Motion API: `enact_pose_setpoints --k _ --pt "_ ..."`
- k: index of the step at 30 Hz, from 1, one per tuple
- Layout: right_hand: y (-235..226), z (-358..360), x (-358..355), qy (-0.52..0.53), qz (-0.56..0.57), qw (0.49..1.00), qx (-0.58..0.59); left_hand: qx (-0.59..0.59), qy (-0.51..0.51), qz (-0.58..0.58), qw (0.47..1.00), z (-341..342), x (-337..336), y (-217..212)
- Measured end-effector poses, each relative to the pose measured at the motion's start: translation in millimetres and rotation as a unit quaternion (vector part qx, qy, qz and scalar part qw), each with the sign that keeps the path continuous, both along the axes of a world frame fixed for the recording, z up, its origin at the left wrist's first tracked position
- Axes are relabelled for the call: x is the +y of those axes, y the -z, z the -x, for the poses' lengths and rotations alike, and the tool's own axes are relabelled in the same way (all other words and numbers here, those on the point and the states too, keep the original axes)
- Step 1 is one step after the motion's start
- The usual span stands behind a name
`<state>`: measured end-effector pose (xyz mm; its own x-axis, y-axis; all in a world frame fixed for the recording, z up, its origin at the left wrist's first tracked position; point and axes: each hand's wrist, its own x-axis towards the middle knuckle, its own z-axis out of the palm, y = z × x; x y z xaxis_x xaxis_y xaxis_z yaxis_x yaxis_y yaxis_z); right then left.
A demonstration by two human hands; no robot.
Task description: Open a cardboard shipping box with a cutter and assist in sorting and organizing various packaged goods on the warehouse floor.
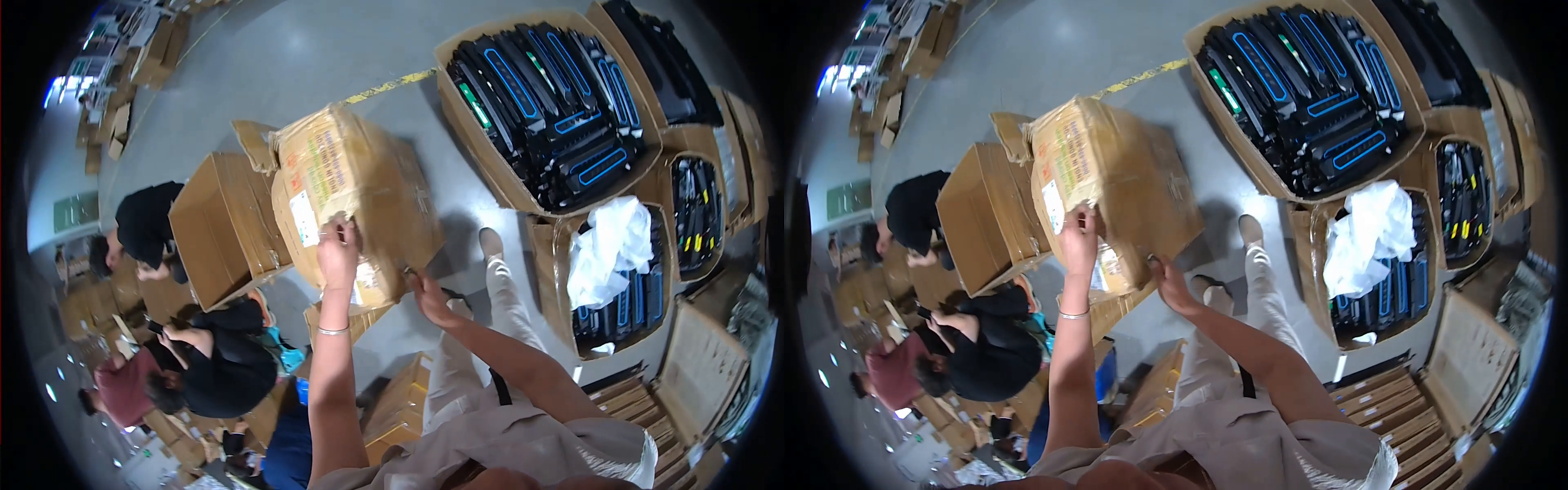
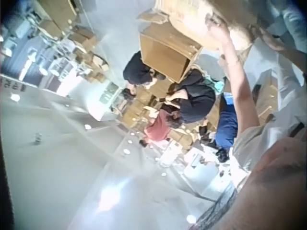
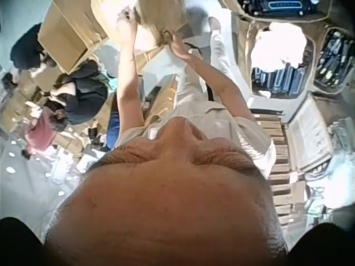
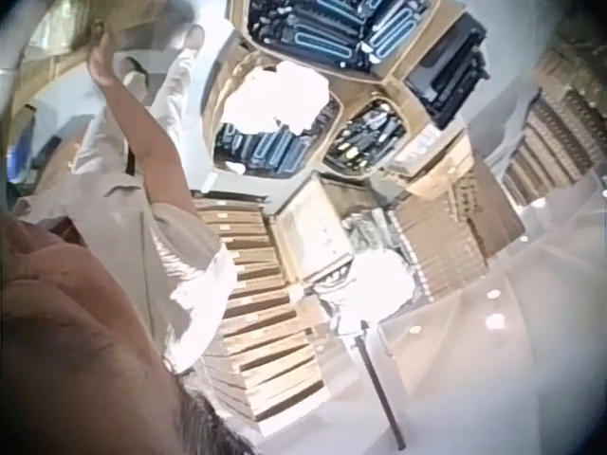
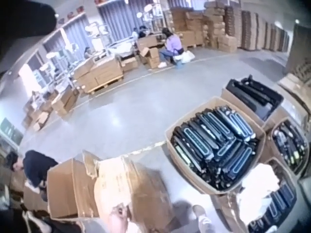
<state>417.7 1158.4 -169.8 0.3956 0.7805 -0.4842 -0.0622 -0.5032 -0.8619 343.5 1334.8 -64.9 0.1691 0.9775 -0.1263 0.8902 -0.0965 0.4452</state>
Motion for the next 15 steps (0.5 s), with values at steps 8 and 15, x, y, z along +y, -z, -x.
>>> enact_pose_setpoints --k 8,15 --pt "8 38 16 -0.104 -0.153 0.952 0.243 0.211 0.003 0.033 0.977 -14 -2 13" --pt "29 -18 3 -0.187 -0.103 0.974 0.078 0.191 0.014 0.004 0.981 15 -26 20"
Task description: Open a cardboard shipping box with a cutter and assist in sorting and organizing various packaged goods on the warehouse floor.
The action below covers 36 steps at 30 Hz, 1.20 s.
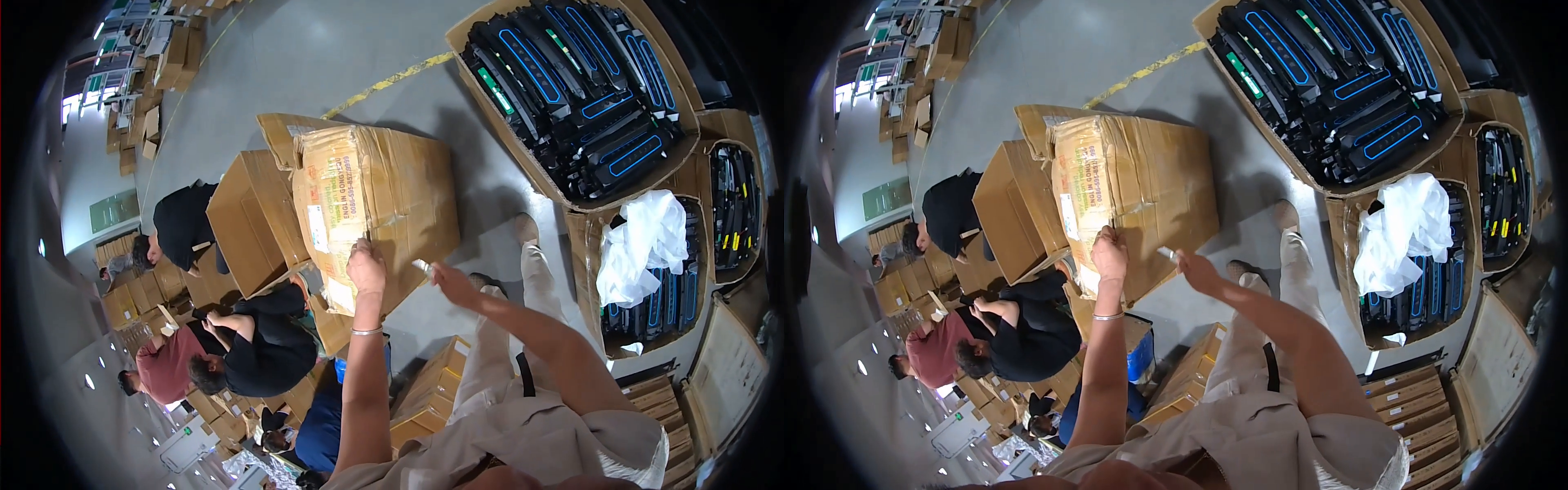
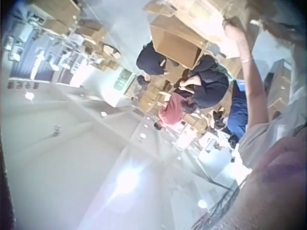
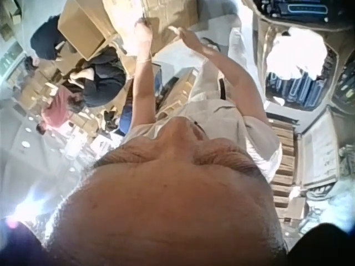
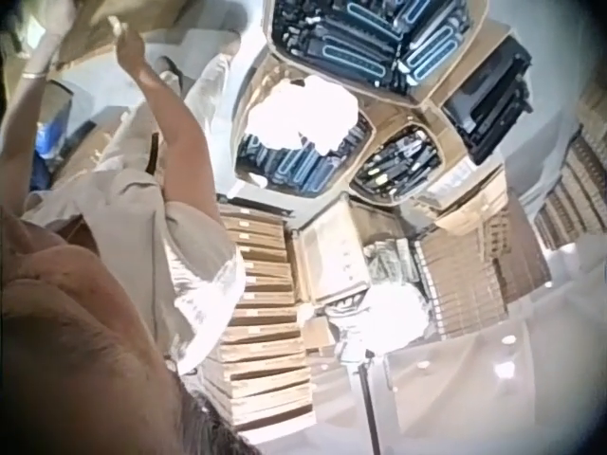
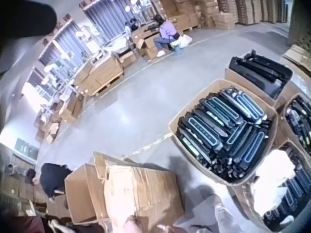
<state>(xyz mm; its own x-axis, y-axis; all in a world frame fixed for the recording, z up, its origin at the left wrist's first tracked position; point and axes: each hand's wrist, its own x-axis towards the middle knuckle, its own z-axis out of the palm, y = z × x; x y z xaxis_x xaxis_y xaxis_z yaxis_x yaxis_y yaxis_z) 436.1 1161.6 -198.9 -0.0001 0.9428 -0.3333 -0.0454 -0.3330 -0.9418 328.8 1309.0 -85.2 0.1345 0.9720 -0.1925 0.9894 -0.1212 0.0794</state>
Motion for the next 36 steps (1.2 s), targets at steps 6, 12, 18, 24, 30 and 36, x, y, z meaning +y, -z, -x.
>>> enact_pose_setpoints --k 6,12,18,24,30,36 --pt "-60 -51 88 -0.013 -0.200 0.963 -0.178 -0.050 0.053 -0.057 0.996 5 6 -46" --pt "-115 -31 150 -0.037 -0.345 0.901 -0.260 -0.076 0.090 -0.117 0.986 20 -6 -83" --pt "-127 -26 159 -0.177 -0.376 0.862 -0.289 -0.134 0.006 -0.089 0.987 33 -23 -83" --pt "-93 -18 160 -0.195 -0.466 0.802 -0.318 -0.211 -0.019 -0.093 0.973 35 -31 -74" --pt "-74 -44 132 -0.227 -0.353 0.845 -0.330 -0.294 -0.098 -0.062 0.949 43 -48 -59" --pt "-60 -66 105 -0.239 -0.305 0.871 -0.302 -0.409 -0.152 -0.012 0.899 32 -65 -57"
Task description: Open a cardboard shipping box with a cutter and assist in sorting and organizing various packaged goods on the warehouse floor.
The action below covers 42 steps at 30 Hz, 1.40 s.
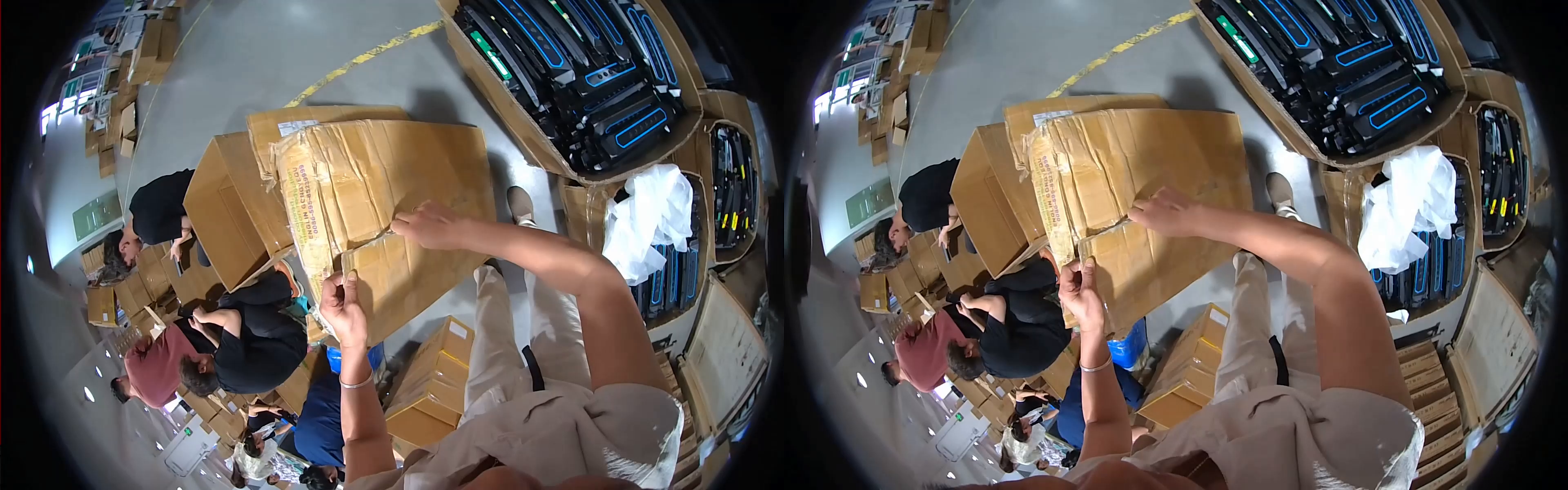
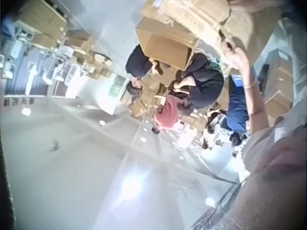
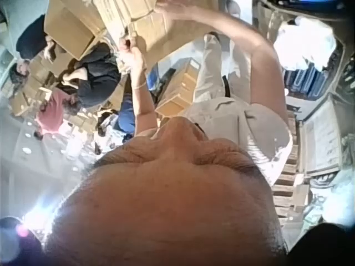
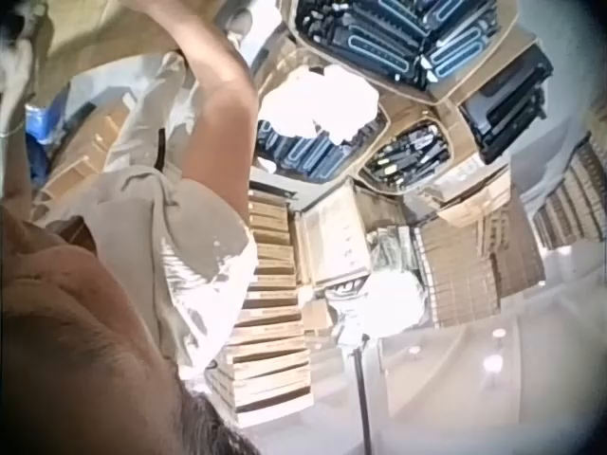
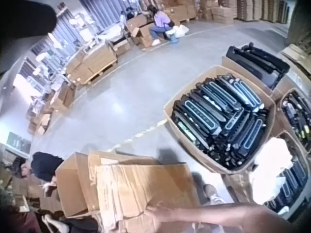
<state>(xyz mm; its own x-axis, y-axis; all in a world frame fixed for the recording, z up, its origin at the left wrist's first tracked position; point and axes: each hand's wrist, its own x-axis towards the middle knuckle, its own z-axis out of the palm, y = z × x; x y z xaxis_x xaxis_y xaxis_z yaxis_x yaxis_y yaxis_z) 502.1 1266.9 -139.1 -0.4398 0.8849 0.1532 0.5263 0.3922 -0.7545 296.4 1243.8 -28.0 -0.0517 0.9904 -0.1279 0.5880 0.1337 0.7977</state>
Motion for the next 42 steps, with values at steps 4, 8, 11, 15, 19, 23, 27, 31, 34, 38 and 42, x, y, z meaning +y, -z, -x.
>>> enact_pose_setpoints --k 4,8,11,15,19,23,27,31,34,38,42 --pt "5 -5 -9 0.016 -0.027 1.000 0.000 -0.039 -0.019 -0.002 0.999 -10 -3 -7" --pt "82 -5 -35 0.076 -0.145 0.985 0.061 -0.048 -0.014 -0.013 0.999 -21 1 -22" --pt "115 -29 -61 0.049 -0.131 0.990 -0.006 -0.045 -0.037 -0.049 0.997 -11 6 -39" --pt "91 -39 -64 0.003 0.066 0.970 -0.235 -0.111 -0.057 -0.027 0.992 -17 5 -47" --pt "91 -43 -72 0.012 0.067 0.981 -0.181 -0.099 -0.056 -0.025 0.993 9 -1 -55" --pt "142 -38 -92 -0.033 0.037 0.984 -0.170 -0.123 -0.067 -0.002 0.990 38 -5 -42" --pt "233 -136 -185 -0.048 0.078 0.924 -0.371 -0.168 -0.148 -0.067 0.972 91 -8 -46" --pt "235 -150 -225 0.094 0.125 0.914 -0.375 -0.167 -0.104 -0.009 0.980 176 -7 -55" --pt "200 -74 -195 0.316 0.349 0.870 -0.148 -0.216 -0.079 0.028 0.973 200 -13 -29" --pt "300 -51 -238 0.465 0.434 0.771 0.025 -0.240 -0.154 0.057 0.957 210 -20 0" --pt "334 -30 -268 0.522 0.578 0.598 0.190 -0.227 -0.187 0.093 0.951 219 -24 12"
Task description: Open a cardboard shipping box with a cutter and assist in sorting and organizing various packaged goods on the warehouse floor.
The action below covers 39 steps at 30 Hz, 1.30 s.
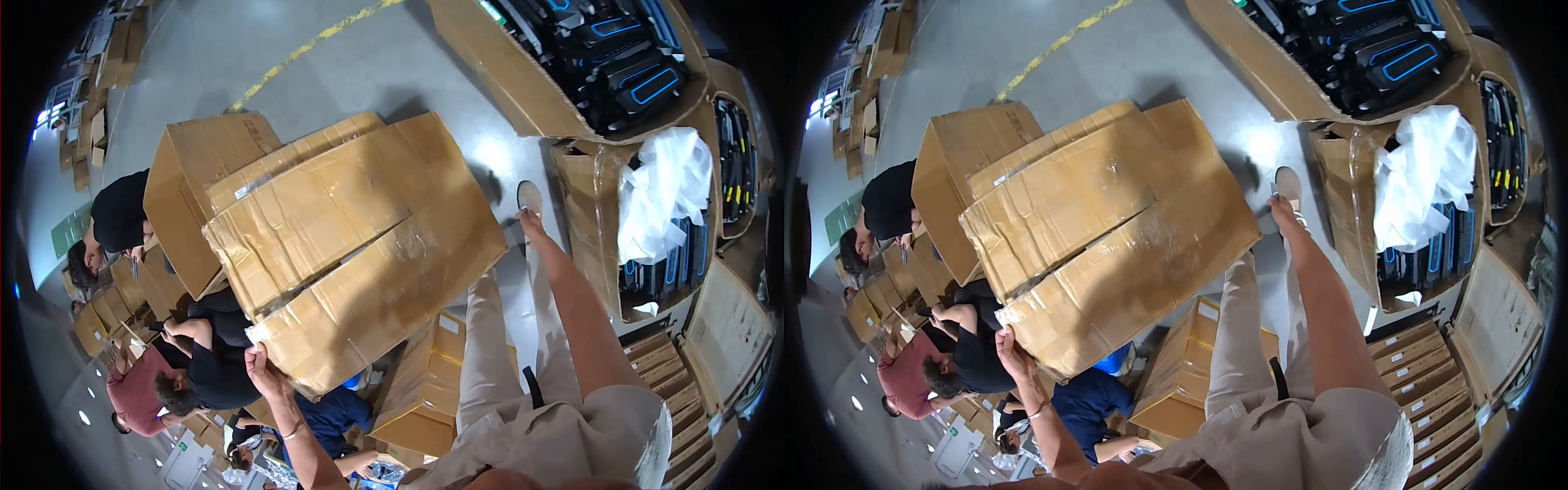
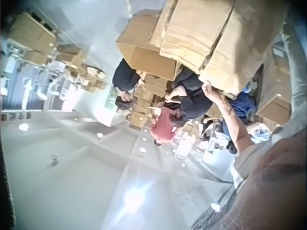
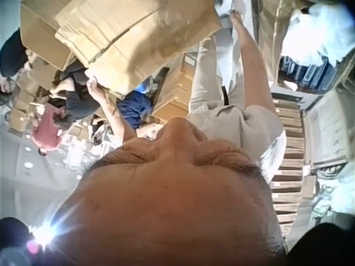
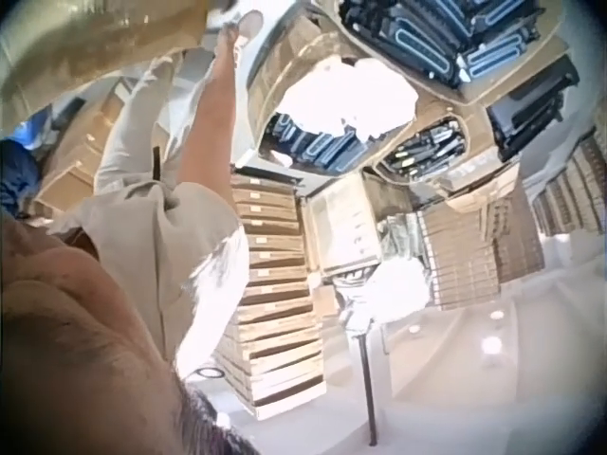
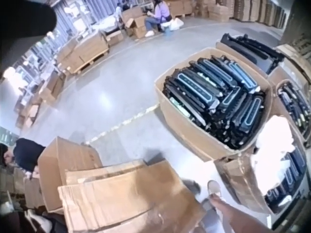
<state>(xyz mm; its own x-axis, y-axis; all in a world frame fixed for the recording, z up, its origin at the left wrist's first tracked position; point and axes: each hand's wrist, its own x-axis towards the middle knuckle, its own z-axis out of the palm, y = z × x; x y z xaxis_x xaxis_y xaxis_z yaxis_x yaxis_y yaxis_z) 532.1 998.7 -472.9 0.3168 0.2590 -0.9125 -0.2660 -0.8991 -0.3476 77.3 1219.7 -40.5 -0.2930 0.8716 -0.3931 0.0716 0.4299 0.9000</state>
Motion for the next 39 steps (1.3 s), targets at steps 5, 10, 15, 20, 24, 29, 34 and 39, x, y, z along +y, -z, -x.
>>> enact_pose_setpoints --k 5,10,15,20,24,29,34,39 --pt "32 30 -29 0.145 0.070 0.973 0.166 0.026 0.019 0.021 0.999 16 12 9" --pt "50 64 -32 0.266 0.031 0.942 0.201 0.061 0.084 0.068 0.992 24 39 14" --pt "33 81 -20 0.223 0.021 0.957 0.185 0.364 0.190 0.079 0.908 -4 81 4" --pt "23 75 -29 0.226 0.009 0.964 0.143 0.658 0.530 -0.222 0.488 -149 107 61" --pt "8 79 -32 0.235 0.016 0.960 0.152 0.534 0.645 0.133 0.530 -189 71 151" --pt "-16 80 -41 0.247 0.006 0.954 0.169 0.575 0.627 -0.007 0.526 -197 52 195" --pt "-89 75 -66 0.325 0.014 0.932 0.159 0.513 0.646 0.227 0.518 -219 53 140" --pt "-172 14 -19 -0.018 -0.153 0.986 -0.066 0.507 0.636 0.180 0.554 -210 37 79"
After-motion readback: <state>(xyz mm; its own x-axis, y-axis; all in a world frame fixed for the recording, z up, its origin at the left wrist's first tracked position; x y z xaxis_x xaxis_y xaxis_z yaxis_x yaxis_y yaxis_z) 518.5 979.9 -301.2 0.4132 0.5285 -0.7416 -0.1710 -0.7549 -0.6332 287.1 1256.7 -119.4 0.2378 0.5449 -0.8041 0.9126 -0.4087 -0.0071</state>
